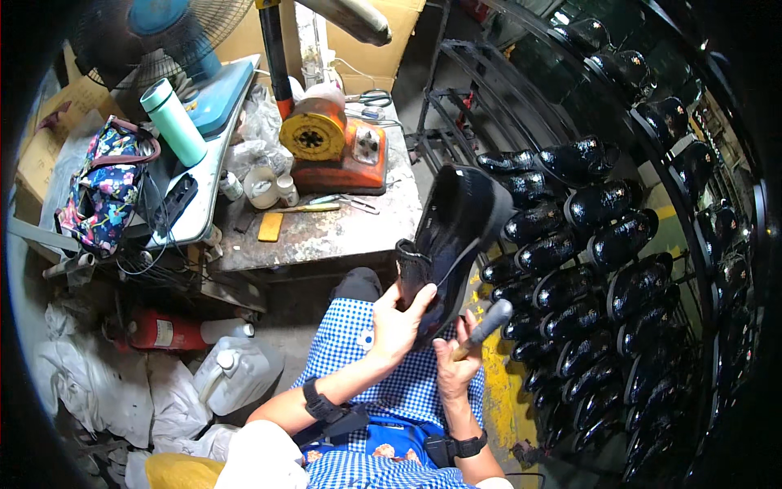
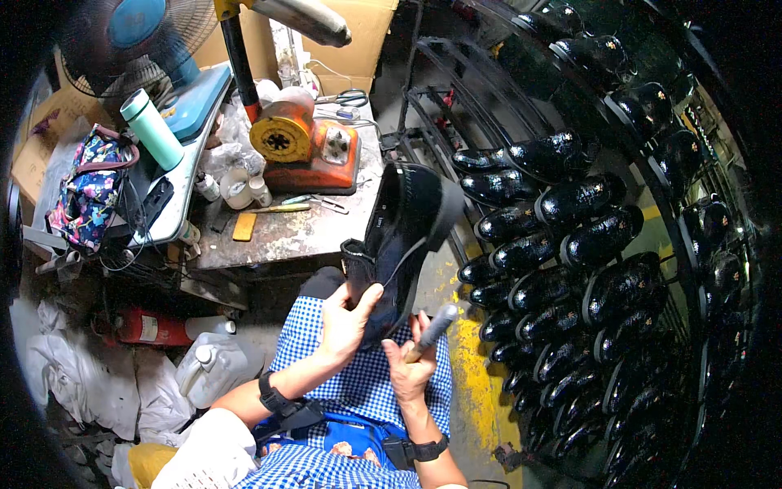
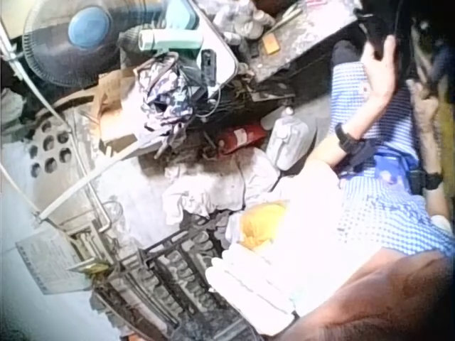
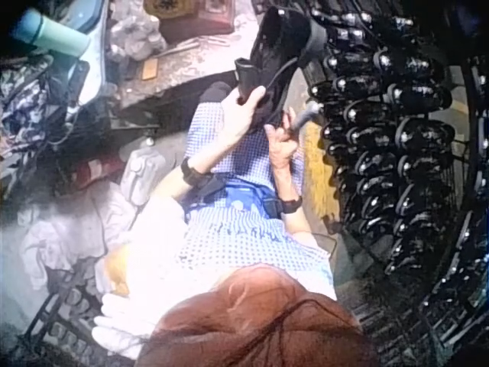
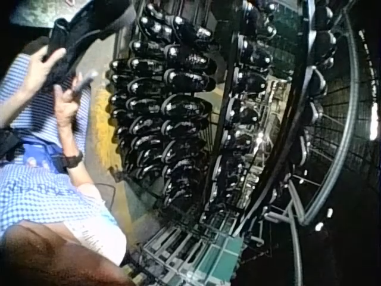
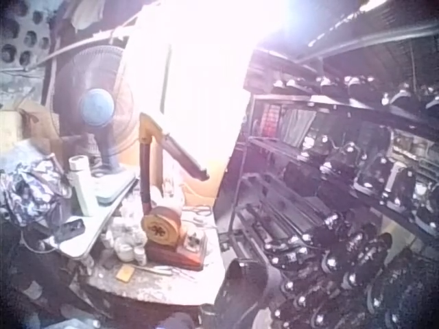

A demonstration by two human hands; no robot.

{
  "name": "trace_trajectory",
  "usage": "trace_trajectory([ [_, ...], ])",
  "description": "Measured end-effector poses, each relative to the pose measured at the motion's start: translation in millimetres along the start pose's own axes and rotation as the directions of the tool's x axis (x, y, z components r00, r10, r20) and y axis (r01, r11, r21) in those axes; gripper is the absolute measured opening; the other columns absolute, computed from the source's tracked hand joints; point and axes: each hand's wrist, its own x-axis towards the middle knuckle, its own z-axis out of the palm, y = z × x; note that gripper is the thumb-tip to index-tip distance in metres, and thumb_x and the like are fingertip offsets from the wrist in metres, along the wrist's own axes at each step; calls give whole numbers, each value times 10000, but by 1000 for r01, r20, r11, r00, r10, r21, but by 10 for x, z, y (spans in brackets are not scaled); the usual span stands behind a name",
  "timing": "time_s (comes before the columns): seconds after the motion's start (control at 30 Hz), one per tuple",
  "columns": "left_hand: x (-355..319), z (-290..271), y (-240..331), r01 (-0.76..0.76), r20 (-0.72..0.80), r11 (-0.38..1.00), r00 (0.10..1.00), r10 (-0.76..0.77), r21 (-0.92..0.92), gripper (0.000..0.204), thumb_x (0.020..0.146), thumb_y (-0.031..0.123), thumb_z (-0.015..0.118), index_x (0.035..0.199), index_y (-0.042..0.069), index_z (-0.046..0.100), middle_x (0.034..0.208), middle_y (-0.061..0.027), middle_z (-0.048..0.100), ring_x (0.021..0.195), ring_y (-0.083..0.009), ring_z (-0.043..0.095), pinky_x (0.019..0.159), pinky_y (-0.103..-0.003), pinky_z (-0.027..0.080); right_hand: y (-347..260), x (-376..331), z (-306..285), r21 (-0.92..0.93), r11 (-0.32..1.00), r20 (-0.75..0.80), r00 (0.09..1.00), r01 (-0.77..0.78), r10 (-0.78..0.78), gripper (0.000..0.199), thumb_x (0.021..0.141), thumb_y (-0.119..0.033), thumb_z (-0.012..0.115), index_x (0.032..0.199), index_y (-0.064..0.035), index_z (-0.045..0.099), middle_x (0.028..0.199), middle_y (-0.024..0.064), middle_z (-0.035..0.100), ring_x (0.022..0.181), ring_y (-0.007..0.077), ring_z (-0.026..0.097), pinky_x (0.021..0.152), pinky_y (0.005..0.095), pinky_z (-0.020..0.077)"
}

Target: Polishing and inspecting black dress shoes on a rack in a factory setting.

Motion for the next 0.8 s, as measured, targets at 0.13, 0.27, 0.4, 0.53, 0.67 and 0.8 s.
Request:
trace_trajectory([
  [0.13,20,118,-68,161,105,964,984,-141,-214,367,853,126,665,1180,-1,557,1063,-41,617,930,-102,560,838,-241,453,-140,128,223,-245,963,19,994,112,-111,903,665,-25,749,1403,18,231,1182,186,550,1025,255,599,849,320,477],
  [0.27,106,38,-99,-27,200,999,979,33,-35,607,843,126,649,1356,-43,373,1364,-171,446,1249,-206,430,1039,-299,330,-260,364,277,-120,992,-40,998,46,-51,779,702,-26,719,1372,-4,321,1168,123,565,1033,224,576,897,316,463],
  [0.4,225,-309,-155,-361,259,889,921,292,282,465,866,150,608,1301,34,491,1317,-137,513,1268,-235,434,1060,-346,319,-273,885,250,587,782,152,977,-208,146,550,768,-37,600,1282,65,431,1163,125,572,1033,236,591,922,320,477],
  [0.53,353,-744,-299,-577,395,517,814,426,632,375,794,127,629,1156,38,597,1176,-140,601,1171,-345,502,997,-442,380,-131,1484,421,646,692,159,944,-321,289,234,842,-133,592,1044,-18,606,960,85,667,846,199,660,809,306,537],
  [0.67,366,-867,-462,-633,425,385,754,501,671,196,764,111,646,945,40,670,990,-92,668,1022,-304,588,954,-467,410,-37,2070,756,727,521,328,893,-447,308,230,846,-158,591,1019,-14,635,995,98,680,877,201,666,812,323,540],
  [0.8,439,-861,-483,-608,384,443,778,497,659,184,753,97,648,925,35,670,928,-93,676,959,-283,616,924,-459,434,-84,2555,1215,757,435,375,869,-488,322,226,841,-176,597,1001,-22,636,994,106,681,859,203,671,775,327,554],
])
